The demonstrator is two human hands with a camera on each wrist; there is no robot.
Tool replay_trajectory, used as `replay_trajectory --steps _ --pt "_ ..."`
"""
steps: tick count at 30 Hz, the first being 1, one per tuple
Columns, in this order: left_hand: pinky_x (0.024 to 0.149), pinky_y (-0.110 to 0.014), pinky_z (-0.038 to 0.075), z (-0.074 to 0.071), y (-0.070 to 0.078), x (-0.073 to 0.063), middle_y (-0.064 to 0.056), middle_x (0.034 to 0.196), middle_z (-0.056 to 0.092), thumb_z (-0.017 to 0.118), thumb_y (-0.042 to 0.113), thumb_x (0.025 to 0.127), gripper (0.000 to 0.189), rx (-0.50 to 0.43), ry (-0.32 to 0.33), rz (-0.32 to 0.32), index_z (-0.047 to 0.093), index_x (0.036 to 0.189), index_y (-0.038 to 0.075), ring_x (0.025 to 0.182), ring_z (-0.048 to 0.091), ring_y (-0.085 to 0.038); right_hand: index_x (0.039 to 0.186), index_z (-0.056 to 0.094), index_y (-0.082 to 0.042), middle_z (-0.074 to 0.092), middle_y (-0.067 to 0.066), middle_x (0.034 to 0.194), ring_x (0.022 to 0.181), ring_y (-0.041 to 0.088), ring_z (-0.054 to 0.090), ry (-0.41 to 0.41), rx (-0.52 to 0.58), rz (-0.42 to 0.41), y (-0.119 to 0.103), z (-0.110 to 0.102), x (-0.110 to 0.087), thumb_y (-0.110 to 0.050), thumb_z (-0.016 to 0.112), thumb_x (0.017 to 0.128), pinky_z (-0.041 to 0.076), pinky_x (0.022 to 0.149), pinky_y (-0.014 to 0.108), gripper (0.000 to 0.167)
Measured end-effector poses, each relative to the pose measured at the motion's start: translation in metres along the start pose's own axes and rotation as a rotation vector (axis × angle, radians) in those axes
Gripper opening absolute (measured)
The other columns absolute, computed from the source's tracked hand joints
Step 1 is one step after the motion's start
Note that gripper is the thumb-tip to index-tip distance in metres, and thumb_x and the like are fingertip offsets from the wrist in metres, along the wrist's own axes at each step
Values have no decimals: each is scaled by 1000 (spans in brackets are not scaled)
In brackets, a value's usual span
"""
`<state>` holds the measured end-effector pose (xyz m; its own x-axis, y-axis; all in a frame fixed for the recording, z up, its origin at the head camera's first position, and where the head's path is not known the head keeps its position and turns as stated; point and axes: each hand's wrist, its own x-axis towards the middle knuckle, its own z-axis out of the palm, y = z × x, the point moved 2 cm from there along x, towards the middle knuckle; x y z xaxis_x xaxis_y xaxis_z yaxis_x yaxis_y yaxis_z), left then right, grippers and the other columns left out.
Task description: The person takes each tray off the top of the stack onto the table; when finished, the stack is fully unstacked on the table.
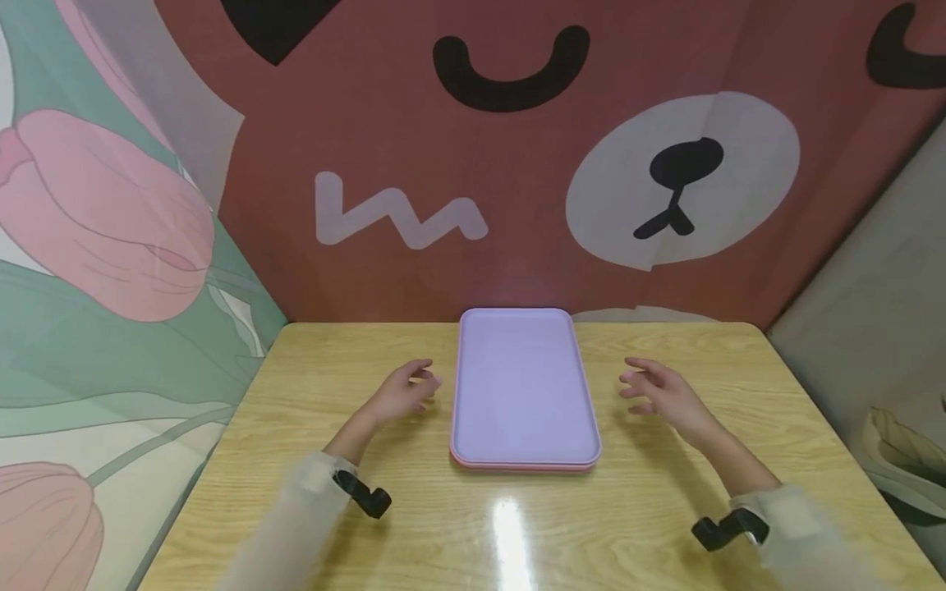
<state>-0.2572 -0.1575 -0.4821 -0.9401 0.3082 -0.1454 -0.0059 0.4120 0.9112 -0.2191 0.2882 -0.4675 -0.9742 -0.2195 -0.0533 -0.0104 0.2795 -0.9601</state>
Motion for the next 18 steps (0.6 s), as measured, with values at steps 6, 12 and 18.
replay_trajectory --steps 6,12,18 --pt "71 -41 62 25 -6 2 -25 121 60 60 12 102 56 -104 17 2 39 148 -12 92 68 -30 151 30 14 55 36 130 102 19 69 -10 77 19 10 26 2 -14 57 105 60 85 47 60" --pt "62 -38 62 45 -9 2 -23 123 59 63 14 101 56 -152 27 -31 42 148 -8 85 67 -23 152 31 13 49 36 134 104 21 65 -2 90 56 20 51 6 -13 61 103 61 82 40 62" --pt "66 -39 62 51 -8 -1 -23 123 59 70 10 96 60 -168 55 -33 44 147 -5 95 69 -26 150 41 7 54 32 138 121 39 57 81 -27 23 25 68 11 -13 67 99 53 91 27 61"
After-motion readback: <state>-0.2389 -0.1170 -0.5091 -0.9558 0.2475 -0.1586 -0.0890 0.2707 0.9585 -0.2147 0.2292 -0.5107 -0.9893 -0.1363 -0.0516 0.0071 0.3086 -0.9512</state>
